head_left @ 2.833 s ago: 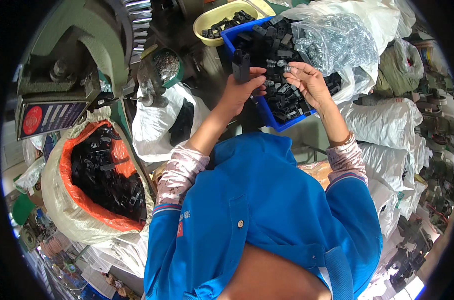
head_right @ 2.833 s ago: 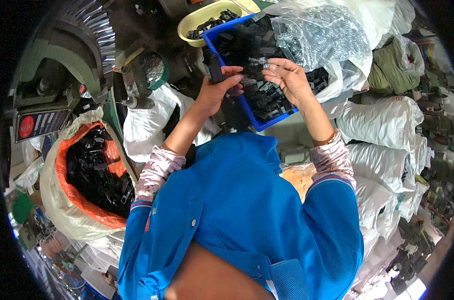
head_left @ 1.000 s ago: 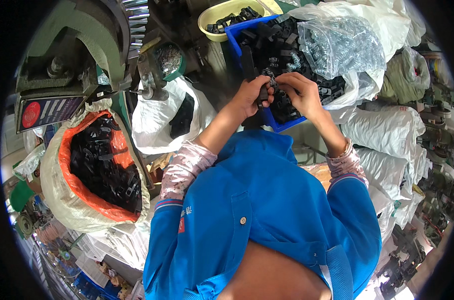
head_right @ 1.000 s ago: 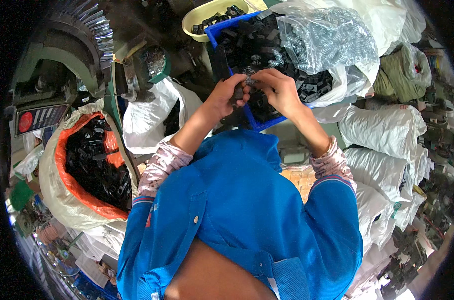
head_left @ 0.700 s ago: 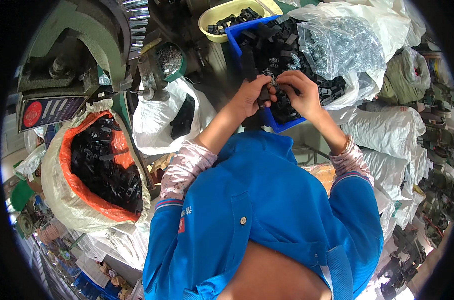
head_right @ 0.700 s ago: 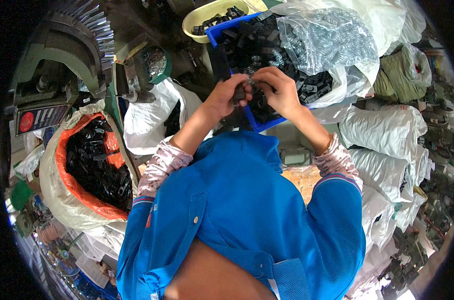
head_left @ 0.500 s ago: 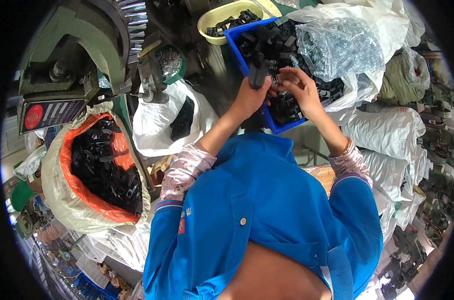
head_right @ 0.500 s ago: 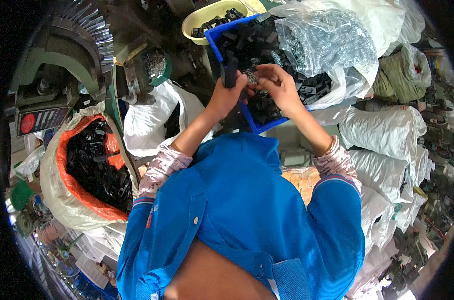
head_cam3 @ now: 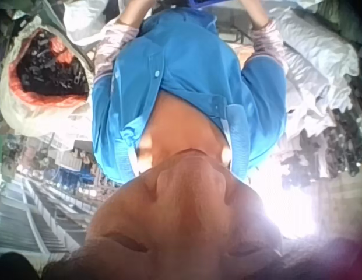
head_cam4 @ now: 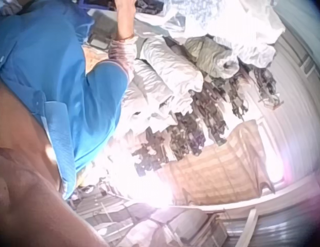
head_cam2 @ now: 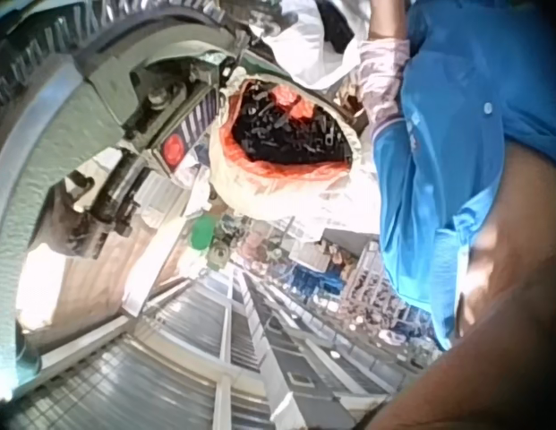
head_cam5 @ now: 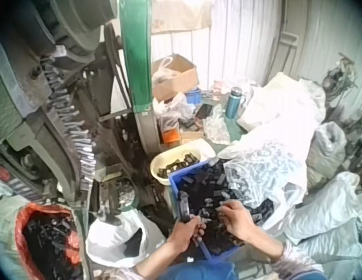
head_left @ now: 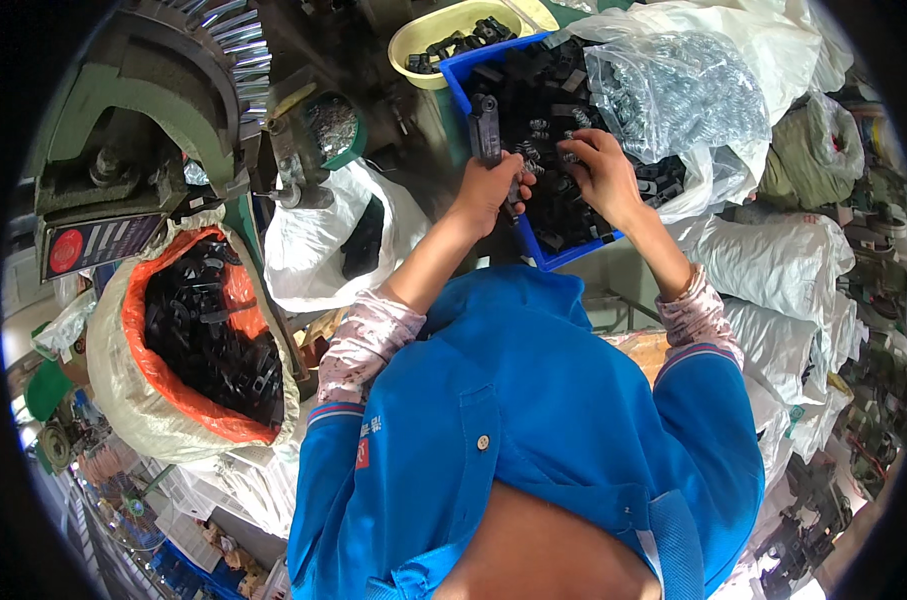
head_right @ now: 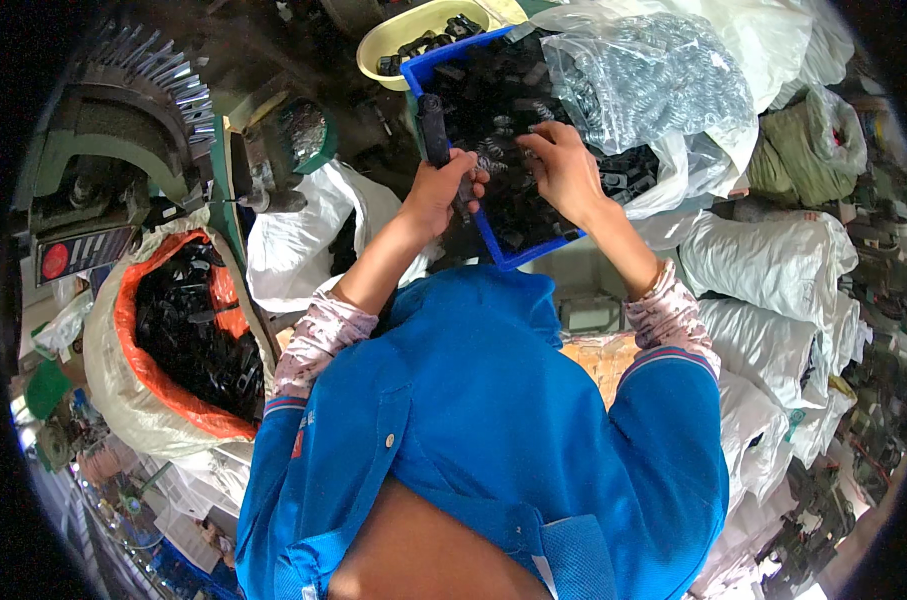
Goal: The person repeatedly picks small black plastic components from a blue bin, joins them by hand, and places the assembled units into a white bag. The person also retrieves additional components from a large sack and continues the assembly cycle.
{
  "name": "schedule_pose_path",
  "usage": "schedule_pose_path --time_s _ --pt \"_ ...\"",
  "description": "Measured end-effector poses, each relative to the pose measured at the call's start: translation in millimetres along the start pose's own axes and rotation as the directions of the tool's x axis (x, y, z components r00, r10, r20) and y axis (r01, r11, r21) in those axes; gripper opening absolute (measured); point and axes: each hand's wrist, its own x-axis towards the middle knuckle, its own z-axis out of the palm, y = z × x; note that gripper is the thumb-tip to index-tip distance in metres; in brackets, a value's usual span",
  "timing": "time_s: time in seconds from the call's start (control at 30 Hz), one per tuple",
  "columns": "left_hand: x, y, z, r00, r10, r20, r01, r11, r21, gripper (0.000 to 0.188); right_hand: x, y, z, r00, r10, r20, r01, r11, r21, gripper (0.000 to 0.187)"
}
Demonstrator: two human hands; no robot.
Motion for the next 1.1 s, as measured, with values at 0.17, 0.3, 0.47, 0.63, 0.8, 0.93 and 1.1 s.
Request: schedule_pose_path --time_s 0.17,0.3,0.47,0.63,0.8,0.93,1.1 --pt "-10.2 4.6 2.9 1.000 0.014 -0.023 -0.013 0.999 0.047 0.018 14.9 -34.8 9.1 0.902 0.259 0.347 -0.428 0.647 0.631 0.024" --pt "-19.7 7.6 -12.1 0.996 0.036 0.080 -0.012 0.959 -0.284 0.031 35.1 -37.6 14.9 0.897 0.301 0.323 -0.441 0.571 0.693 0.017" --pt "-51.9 17.6 -43.1 0.977 0.207 0.044 -0.117 0.700 -0.704 0.028 55.7 -56.5 13.2 0.895 0.158 0.417 -0.442 0.439 0.783 0.020" --pt "-73.2 7.2 -75.7 0.944 0.312 -0.111 -0.273 0.543 -0.794 0.020 73.9 -101.4 29.2 0.880 -0.099 0.465 -0.328 0.583 0.744 0.021" --pt "-105.4 12.6 -79.5 0.888 0.343 -0.307 -0.447 0.486 -0.751 0.021 101.7 -134.6 54.0 0.846 -0.373 0.381 -0.013 0.700 0.714 0.016" --pt "-128.8 13.4 -84.9 0.824 0.373 -0.427 -0.565 0.468 -0.680 0.025 111.8 -155.7 69.1 0.784 -0.506 0.359 0.173 0.734 0.656 0.014" --pt "-153.6 14.6 -111.8 0.823 0.421 -0.381 -0.568 0.603 -0.560 0.024 117.1 -172.6 99.9 0.595 -0.796 0.112 0.560 0.511 0.653 0.018"
